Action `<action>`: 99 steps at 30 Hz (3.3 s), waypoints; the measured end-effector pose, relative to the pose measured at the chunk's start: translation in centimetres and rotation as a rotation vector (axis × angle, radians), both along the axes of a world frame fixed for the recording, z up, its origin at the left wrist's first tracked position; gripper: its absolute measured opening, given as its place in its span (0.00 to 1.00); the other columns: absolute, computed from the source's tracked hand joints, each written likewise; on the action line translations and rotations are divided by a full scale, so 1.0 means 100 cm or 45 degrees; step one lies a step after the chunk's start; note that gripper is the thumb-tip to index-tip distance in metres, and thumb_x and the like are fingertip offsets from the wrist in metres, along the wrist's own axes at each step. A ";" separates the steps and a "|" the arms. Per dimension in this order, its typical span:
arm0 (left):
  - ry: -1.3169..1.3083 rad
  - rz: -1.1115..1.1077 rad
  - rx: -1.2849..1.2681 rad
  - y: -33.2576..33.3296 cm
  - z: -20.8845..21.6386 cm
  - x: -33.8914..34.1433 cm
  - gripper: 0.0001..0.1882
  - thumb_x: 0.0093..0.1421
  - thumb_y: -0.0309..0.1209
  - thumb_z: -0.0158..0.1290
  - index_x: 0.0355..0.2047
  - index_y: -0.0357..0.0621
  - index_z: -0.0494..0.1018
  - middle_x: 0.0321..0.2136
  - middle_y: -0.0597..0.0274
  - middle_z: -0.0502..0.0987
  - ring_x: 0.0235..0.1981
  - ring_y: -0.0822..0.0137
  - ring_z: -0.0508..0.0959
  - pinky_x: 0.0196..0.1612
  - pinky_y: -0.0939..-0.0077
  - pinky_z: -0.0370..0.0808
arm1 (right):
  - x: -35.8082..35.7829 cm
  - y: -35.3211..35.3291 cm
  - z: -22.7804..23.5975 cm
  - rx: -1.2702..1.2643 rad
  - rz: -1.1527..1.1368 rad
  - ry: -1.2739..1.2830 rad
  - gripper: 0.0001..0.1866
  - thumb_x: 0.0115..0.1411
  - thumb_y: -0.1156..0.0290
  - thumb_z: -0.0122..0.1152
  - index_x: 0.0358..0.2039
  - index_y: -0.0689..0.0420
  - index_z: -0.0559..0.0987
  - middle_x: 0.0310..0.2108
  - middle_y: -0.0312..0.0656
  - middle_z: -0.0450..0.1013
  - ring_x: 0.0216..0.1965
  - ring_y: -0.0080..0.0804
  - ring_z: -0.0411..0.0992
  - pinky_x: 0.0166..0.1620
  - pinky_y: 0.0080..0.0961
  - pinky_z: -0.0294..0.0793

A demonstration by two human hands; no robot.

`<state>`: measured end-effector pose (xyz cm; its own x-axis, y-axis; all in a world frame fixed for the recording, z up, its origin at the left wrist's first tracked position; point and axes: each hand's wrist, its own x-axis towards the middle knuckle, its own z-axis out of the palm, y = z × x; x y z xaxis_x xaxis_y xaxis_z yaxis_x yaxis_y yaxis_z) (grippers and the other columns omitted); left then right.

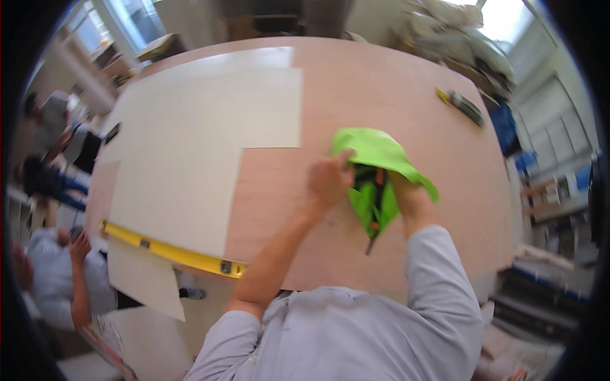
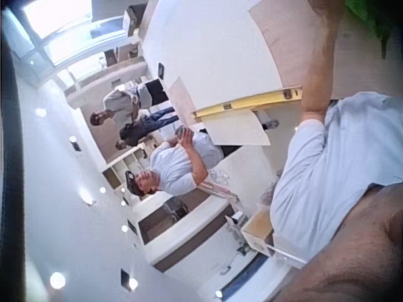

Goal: The person handles large flat panels, places them on a work table, and uses a spirit level and tape measure to check alignment and dimensions. They also retrieve a utility knife from a green bag and assist in positioning panels with coworkers.

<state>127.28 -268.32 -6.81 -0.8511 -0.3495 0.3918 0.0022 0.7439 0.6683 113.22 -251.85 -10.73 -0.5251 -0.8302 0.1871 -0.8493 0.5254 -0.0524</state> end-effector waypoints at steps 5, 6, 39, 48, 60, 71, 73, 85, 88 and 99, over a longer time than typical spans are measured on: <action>-0.023 -0.121 -0.057 0.024 -0.011 0.010 0.20 0.48 0.27 0.49 0.44 0.41 0.71 0.15 0.49 0.72 0.16 0.52 0.74 0.19 0.59 0.70 | 0.031 0.027 0.002 0.007 -0.060 0.070 0.21 0.52 0.72 0.56 0.48 0.57 0.70 0.43 0.49 0.70 0.47 0.45 0.67 0.49 0.30 0.67; -0.003 -0.147 0.001 0.029 -0.012 0.012 0.20 0.48 0.26 0.48 0.44 0.39 0.70 0.17 0.48 0.73 0.18 0.51 0.75 0.21 0.60 0.71 | 0.035 0.032 0.003 0.020 -0.070 0.082 0.21 0.52 0.73 0.56 0.48 0.57 0.70 0.43 0.49 0.70 0.47 0.46 0.67 0.49 0.30 0.67; -0.300 -0.172 0.173 0.053 -0.033 0.061 0.12 0.52 0.31 0.50 0.35 0.40 0.63 0.24 0.47 0.75 0.29 0.44 0.76 0.30 0.51 0.71 | 0.032 0.058 -0.024 0.052 -0.217 0.148 0.23 0.50 0.78 0.56 0.49 0.60 0.69 0.43 0.52 0.69 0.47 0.49 0.67 0.49 0.33 0.67; -0.259 -0.103 0.145 0.057 -0.027 0.065 0.16 0.51 0.33 0.52 0.37 0.42 0.62 0.23 0.47 0.75 0.27 0.45 0.76 0.27 0.52 0.71 | 0.038 0.077 -0.014 0.014 -0.223 0.063 0.23 0.49 0.79 0.56 0.49 0.61 0.68 0.43 0.52 0.69 0.47 0.49 0.67 0.50 0.32 0.66; -0.124 -0.081 0.082 0.075 -0.043 0.059 0.21 0.55 0.27 0.45 0.50 0.38 0.61 0.14 0.48 0.72 0.17 0.48 0.75 0.21 0.54 0.71 | 0.088 0.102 0.012 -0.091 -0.140 -0.212 0.24 0.48 0.80 0.56 0.49 0.63 0.68 0.43 0.53 0.69 0.48 0.49 0.66 0.50 0.32 0.66; -0.145 0.130 0.082 0.051 -0.045 0.052 0.21 0.52 0.26 0.46 0.48 0.38 0.64 0.16 0.47 0.73 0.19 0.49 0.76 0.22 0.56 0.72 | 0.105 0.085 0.020 -0.167 -0.007 -0.369 0.25 0.47 0.81 0.57 0.49 0.64 0.68 0.43 0.53 0.69 0.48 0.50 0.66 0.50 0.32 0.65; -0.145 0.070 0.091 0.048 -0.047 0.055 0.21 0.53 0.27 0.45 0.49 0.40 0.65 0.17 0.47 0.73 0.20 0.47 0.76 0.24 0.53 0.72 | 0.112 0.082 0.022 -0.188 0.022 -0.414 0.25 0.47 0.81 0.57 0.49 0.64 0.68 0.43 0.53 0.69 0.48 0.50 0.66 0.51 0.32 0.65; 0.092 -0.018 0.425 0.036 0.003 0.060 0.19 0.54 0.24 0.43 0.47 0.47 0.68 0.27 0.43 0.75 0.29 0.46 0.75 0.30 0.53 0.71 | 0.164 0.084 -0.003 -0.975 -0.306 -0.834 0.25 0.49 0.85 0.48 0.51 0.64 0.63 0.41 0.46 0.68 0.45 0.39 0.66 0.49 0.32 0.65; 0.073 0.106 0.385 0.029 -0.008 0.053 0.17 0.54 0.25 0.43 0.45 0.48 0.70 0.26 0.44 0.74 0.28 0.46 0.75 0.30 0.53 0.71 | 0.179 0.088 0.005 -0.841 -0.148 -0.929 0.18 0.47 0.84 0.49 0.42 0.63 0.68 0.36 0.45 0.68 0.39 0.38 0.67 0.43 0.31 0.66; -0.350 -0.138 -0.196 0.002 -0.161 0.180 0.32 0.49 0.23 0.42 0.54 0.68 0.64 0.21 0.56 0.71 0.23 0.54 0.75 0.23 0.61 0.72 | 0.187 0.125 0.050 -0.152 -0.635 -0.604 0.13 0.47 0.72 0.58 0.35 0.59 0.72 0.29 0.46 0.70 0.27 0.42 0.70 0.33 0.35 0.72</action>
<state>145.32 -268.17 -22.90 -0.9613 -0.2059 0.1832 -0.0783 0.8414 0.5348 131.88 -239.32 -5.68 -0.8858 -0.4569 -0.0819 -0.3792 0.8140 -0.4400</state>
